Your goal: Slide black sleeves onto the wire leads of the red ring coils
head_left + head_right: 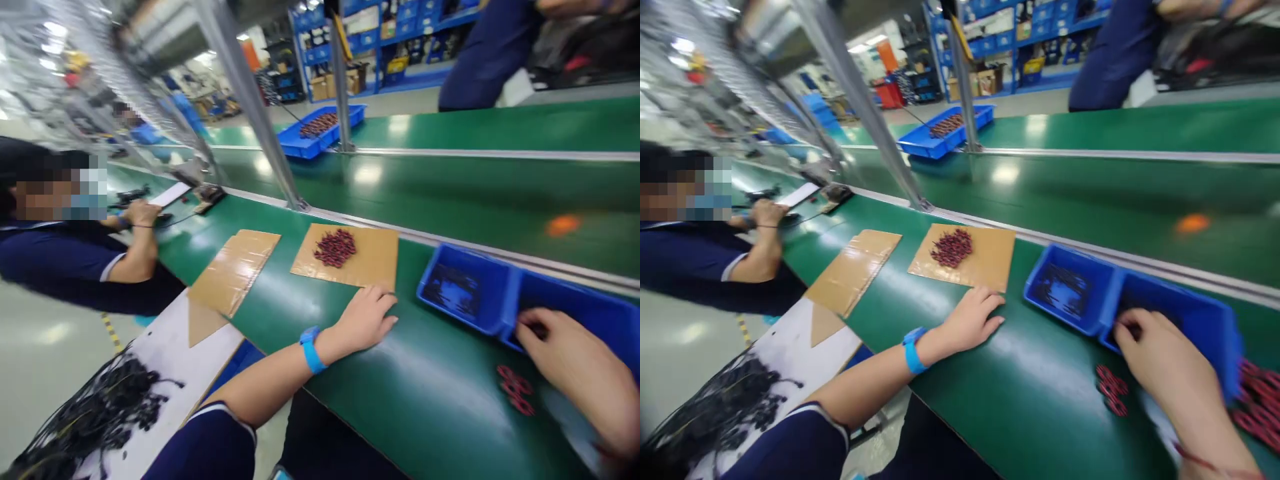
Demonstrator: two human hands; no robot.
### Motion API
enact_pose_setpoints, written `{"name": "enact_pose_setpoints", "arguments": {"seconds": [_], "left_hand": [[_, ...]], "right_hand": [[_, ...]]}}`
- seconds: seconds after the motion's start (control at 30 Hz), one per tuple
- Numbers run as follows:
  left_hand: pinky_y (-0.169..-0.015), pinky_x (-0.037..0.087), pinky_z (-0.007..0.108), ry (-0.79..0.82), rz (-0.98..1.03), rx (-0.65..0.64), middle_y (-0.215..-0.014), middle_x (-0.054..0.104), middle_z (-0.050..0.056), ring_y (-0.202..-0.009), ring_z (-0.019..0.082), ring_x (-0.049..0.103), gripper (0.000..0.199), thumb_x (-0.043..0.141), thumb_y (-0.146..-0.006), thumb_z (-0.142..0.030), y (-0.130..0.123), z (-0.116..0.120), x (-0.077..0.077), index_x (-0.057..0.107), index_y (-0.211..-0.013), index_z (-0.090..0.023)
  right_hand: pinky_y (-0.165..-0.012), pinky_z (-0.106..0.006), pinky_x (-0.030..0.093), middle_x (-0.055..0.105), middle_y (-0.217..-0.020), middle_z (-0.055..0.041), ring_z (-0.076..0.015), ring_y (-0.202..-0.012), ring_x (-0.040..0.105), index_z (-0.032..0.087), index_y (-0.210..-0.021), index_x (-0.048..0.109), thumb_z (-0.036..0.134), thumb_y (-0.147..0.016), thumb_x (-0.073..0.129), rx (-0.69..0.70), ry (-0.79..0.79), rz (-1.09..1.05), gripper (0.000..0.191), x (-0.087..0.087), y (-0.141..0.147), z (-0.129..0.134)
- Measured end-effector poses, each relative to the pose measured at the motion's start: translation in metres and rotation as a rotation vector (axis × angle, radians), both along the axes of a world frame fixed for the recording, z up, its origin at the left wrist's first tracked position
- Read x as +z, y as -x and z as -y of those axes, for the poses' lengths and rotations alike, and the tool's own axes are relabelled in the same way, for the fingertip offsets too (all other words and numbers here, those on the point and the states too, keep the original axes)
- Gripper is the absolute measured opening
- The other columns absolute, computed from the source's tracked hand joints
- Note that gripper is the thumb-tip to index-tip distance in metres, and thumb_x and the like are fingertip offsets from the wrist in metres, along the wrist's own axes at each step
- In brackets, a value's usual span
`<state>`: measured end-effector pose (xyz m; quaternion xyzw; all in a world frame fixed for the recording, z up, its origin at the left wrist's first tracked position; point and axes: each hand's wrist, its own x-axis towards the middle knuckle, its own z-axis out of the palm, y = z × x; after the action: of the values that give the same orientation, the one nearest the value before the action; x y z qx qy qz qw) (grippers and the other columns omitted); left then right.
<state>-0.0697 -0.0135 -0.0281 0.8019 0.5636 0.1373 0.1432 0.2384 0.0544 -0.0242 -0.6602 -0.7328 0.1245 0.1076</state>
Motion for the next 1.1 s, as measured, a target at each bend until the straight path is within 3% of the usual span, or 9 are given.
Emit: {"name": "enact_pose_setpoints", "arguments": {"seconds": [0.07,0.17,0.4,0.53,0.63,0.73,0.93,1.0,1.1], "left_hand": [[-0.096,0.046,0.042,0.081,0.038,-0.106,-0.113,0.062,0.010,-0.105,0.026,0.054,0.026,0.055,-0.094,-0.031,-0.016,0.012,0.001,0.060,-0.115,-0.018],[-0.096,0.045,0.043,0.181,0.079,-0.215,-0.113,0.061,0.011,-0.104,0.027,0.052,0.028,0.055,-0.094,-0.030,-0.041,0.017,0.003,0.060,-0.118,-0.017],[-0.095,0.045,0.045,0.164,0.084,-0.317,-0.114,0.059,0.013,-0.104,0.029,0.050,0.043,0.055,-0.092,-0.025,-0.113,0.003,-0.002,0.052,-0.134,-0.013],[-0.092,0.045,0.046,0.174,0.159,-0.335,-0.106,0.059,0.012,-0.102,0.029,0.052,0.030,0.051,-0.092,-0.021,-0.134,-0.002,-0.008,0.061,-0.120,-0.017],[-0.095,0.045,0.047,0.220,0.245,-0.312,-0.103,0.061,0.011,-0.103,0.028,0.054,0.017,0.052,-0.092,-0.020,-0.135,-0.004,-0.007,0.063,-0.104,-0.017],[-0.093,0.048,0.040,0.270,0.354,-0.289,-0.102,0.063,0.008,-0.100,0.023,0.058,0.011,0.055,-0.090,-0.019,-0.126,-0.006,-0.001,0.060,-0.100,-0.018],[-0.084,0.052,0.033,0.707,1.285,-0.035,-0.094,0.067,0.004,-0.084,0.014,0.066,0.019,0.069,-0.080,-0.021,-0.098,-0.009,0.018,0.057,-0.095,-0.017],[-0.077,0.052,0.030,0.726,1.423,0.039,-0.088,0.065,0.002,-0.076,0.012,0.065,0.023,0.073,-0.077,-0.023,-0.091,-0.010,0.024,0.059,-0.094,-0.017],[-0.072,0.050,0.028,0.724,1.517,0.108,-0.083,0.064,0.001,-0.069,0.010,0.062,0.023,0.074,-0.075,-0.023,-0.082,-0.011,0.029,0.061,-0.093,-0.017]], "right_hand": [[-0.072,-0.040,0.050,0.069,-0.092,-0.0111,-0.0286,-0.083,0.068,0.025,-0.081,0.065,0.031,-0.089,0.048,-0.002,0.001,0.020,0.020,0.008,0.003,0.005],[-0.074,-0.037,0.047,0.069,-0.102,-0.0091,-0.0261,-0.090,0.066,0.023,-0.094,0.070,0.033,-0.093,0.041,-0.044,0.016,0.034,0.030,0.015,0.009,0.010],[-0.070,-0.034,0.045,0.073,-0.107,-0.0089,-0.0240,-0.092,0.067,0.020,-0.103,0.073,0.027,-0.091,0.047,-0.045,0.043,0.018,0.029,0.016,0.014,0.012],[-0.067,-0.032,0.044,0.074,-0.097,-0.0065,-0.0220,-0.085,0.067,0.022,-0.093,0.072,0.022,-0.088,0.050,-0.036,0.043,-0.013,0.022,0.015,0.012,0.011],[-0.066,-0.032,0.042,0.073,-0.096,-0.0062,-0.0217,-0.084,0.066,0.023,-0.091,0.071,0.022,-0.089,0.048,-0.045,0.015,-0.049,0.023,0.016,0.013,0.013],[-0.068,-0.033,0.043,0.071,-0.100,-0.0075,-0.0223,-0.086,0.066,0.024,-0.093,0.073,0.027,-0.093,0.046,-0.073,-0.029,-0.098,0.027,0.018,0.015,0.014],[-0.079,-0.036,0.048,0.072,-0.096,-0.0085,-0.0239,-0.090,0.066,0.021,-0.090,0.073,0.026,-0.090,0.050,-0.137,-0.120,-0.288,0.024,0.023,0.013,0.015],[-0.077,-0.034,0.051,0.073,-0.092,-0.0068,-0.0211,-0.084,0.067,0.021,-0.093,0.071,0.027,-0.090,0.052,-0.126,-0.124,-0.382,0.021,0.027,0.015,0.018],[-0.069,-0.030,0.054,0.073,-0.085,-0.0042,-0.0172,-0.074,0.068,0.020,-0.094,0.069,0.034,-0.088,0.061,-0.098,-0.052,-0.725,0.017,0.037,0.026,0.027]]}}
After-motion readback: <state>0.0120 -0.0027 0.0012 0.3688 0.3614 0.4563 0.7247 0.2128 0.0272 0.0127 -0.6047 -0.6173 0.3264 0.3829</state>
